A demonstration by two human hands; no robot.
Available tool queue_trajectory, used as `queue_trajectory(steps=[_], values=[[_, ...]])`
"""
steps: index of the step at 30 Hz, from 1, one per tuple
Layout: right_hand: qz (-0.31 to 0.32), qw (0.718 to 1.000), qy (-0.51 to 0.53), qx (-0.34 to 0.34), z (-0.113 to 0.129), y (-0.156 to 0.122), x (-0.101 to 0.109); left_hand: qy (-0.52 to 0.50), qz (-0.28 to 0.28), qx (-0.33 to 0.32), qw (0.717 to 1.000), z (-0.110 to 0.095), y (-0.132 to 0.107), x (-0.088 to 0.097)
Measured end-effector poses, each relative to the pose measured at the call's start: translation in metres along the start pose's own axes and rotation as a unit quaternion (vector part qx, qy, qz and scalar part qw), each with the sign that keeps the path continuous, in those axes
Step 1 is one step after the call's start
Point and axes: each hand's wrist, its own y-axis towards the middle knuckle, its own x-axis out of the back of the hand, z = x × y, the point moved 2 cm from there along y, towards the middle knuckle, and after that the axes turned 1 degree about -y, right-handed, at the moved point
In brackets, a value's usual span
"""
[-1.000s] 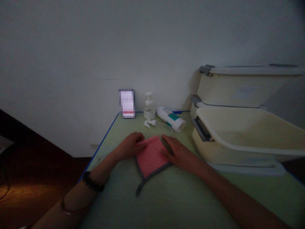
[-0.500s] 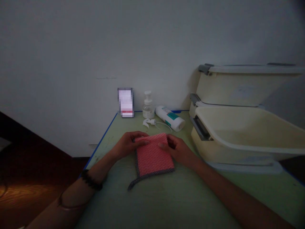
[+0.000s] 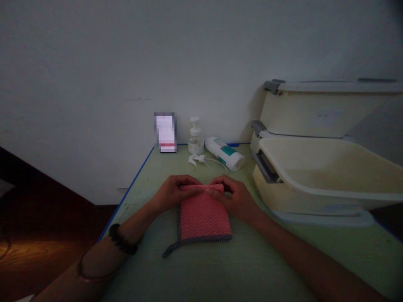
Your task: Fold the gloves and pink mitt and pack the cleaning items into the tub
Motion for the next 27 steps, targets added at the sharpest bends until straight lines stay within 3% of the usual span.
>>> queue_trajectory(steps=[15, 27], values=[[0.001, 0.998, -0.062, 0.034, 0.005, -0.002, -0.001, 0.012, 0.011, -0.037, 0.999, -0.004, -0.003, -0.004], [-0.012, 0.999, -0.041, -0.023, -0.001, 0.002, 0.011, -0.018, 0.004, 0.015, 1.0, 0.005, 0.001, 0.012]])
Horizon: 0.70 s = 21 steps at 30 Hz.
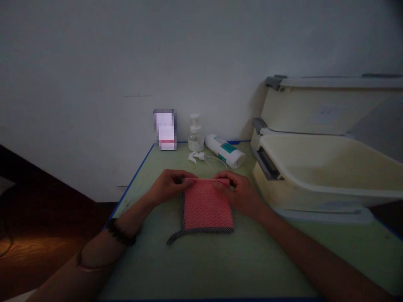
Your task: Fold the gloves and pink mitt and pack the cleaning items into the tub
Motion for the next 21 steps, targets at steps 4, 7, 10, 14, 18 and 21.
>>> queue_trajectory(steps=[4, 7, 10, 14, 18, 21], values=[[-0.006, 1.0, 0.014, 0.0, -0.002, 0.001, 0.0, -0.052, 0.039, 0.009, 0.998, 0.001, 0.0, 0.007], [-0.003, 1.0, 0.018, -0.009, -0.003, 0.001, 0.001, -0.079, 0.072, 0.009, 0.994, 0.005, 0.001, 0.01], [-0.001, 1.0, 0.014, -0.015, -0.003, 0.001, 0.002, -0.104, 0.099, 0.001, 0.99, 0.008, 0.001, 0.011], [0.002, 1.0, 0.012, -0.011, -0.003, 0.001, 0.003, -0.13, 0.109, -0.005, 0.985, 0.01, 0.002, 0.007], [0.007, 1.0, 0.02, -0.001, -0.002, -0.001, -0.002, -0.095, 0.08, 0.012, 0.992, 0.009, 0.002, -0.001], [0.016, 1.0, 0.012, 0.007, -0.002, -0.002, -0.005, -0.052, 0.054, 0.016, 0.997, 0.009, 0.003, -0.004]])
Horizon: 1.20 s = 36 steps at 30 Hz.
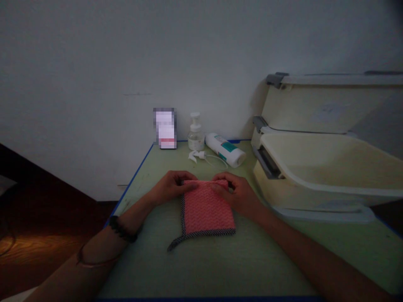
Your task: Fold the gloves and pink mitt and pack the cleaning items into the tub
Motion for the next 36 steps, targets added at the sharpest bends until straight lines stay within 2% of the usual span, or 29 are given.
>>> queue_trajectory(steps=[5, 15, 22, 27, 29, 33, 35, 36], values=[[0.002, 1.0, 0.004, -0.018, -0.003, 0.002, 0.001, 0.011, -0.005, 0.0, 1.0, 0.002, 0.001, 0.002], [0.002, 0.999, 0.021, -0.024, -0.006, 0.003, 0.004, -0.08, 0.084, -0.025, 0.993, 0.003, -0.001, 0.007], [-0.015, 0.999, 0.017, -0.048, -0.01, 0.004, 0.008, -0.087, 0.083, 0.055, 0.991, 0.006, -0.001, 0.007], [-0.01, 0.994, 0.09, -0.066, -0.013, 0.003, 0.004, -0.066, 0.058, 0.073, 0.993, 0.004, 0.0, 0.003], [0.018, 0.987, 0.138, -0.084, -0.017, 0.003, 0.002, -0.067, 0.042, 0.054, 0.995, 0.004, 0.001, 0.004], [0.145, 0.964, 0.195, -0.11, -0.021, 0.003, -0.002, -0.079, -0.016, 0.008, 0.997, 0.004, 0.003, 0.009], [0.158, 0.963, 0.189, -0.114, -0.023, 0.003, -0.003, -0.09, -0.027, -0.001, 0.996, 0.004, 0.002, 0.011], [0.146, 0.965, 0.184, -0.115, -0.024, 0.004, -0.003, -0.097, -0.014, 0.002, 0.995, 0.003, 0.002, 0.01]])
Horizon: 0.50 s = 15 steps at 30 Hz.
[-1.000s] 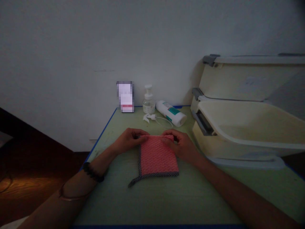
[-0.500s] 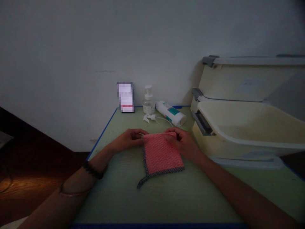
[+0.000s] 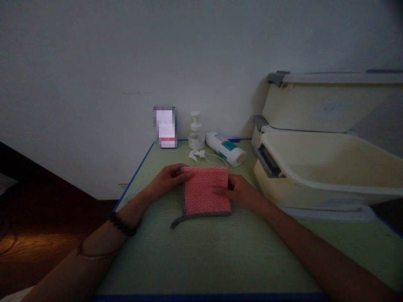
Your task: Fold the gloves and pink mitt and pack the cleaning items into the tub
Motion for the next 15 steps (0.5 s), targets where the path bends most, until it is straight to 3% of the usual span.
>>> queue_trajectory(steps=[3, 6, 12, 15], values=[[-0.043, 0.999, 0.005, 0.001, -0.0012, 0.0009, 0.0, 0.003, 0.065, 0.047, 0.997, -0.0002, -0.0023, -0.0051], [-0.076, 0.997, 0.027, 0.006, -0.0003, 0.0012, 0.0007, 0.026, 0.072, 0.07, 0.995, 0.0009, -0.0032, -0.008], [0.011, 0.996, 0.09, 0.005, 0.0006, 0.0015, 0.0015, -0.01, 0.056, 0.069, 0.996, 0.0058, -0.0004, -0.0025], [0.01, 0.994, 0.105, 0.005, -0.0002, 0.0025, 0.0024, -0.059, 0.055, 0.085, 0.993, 0.0056, -0.0005, -0.0015]])
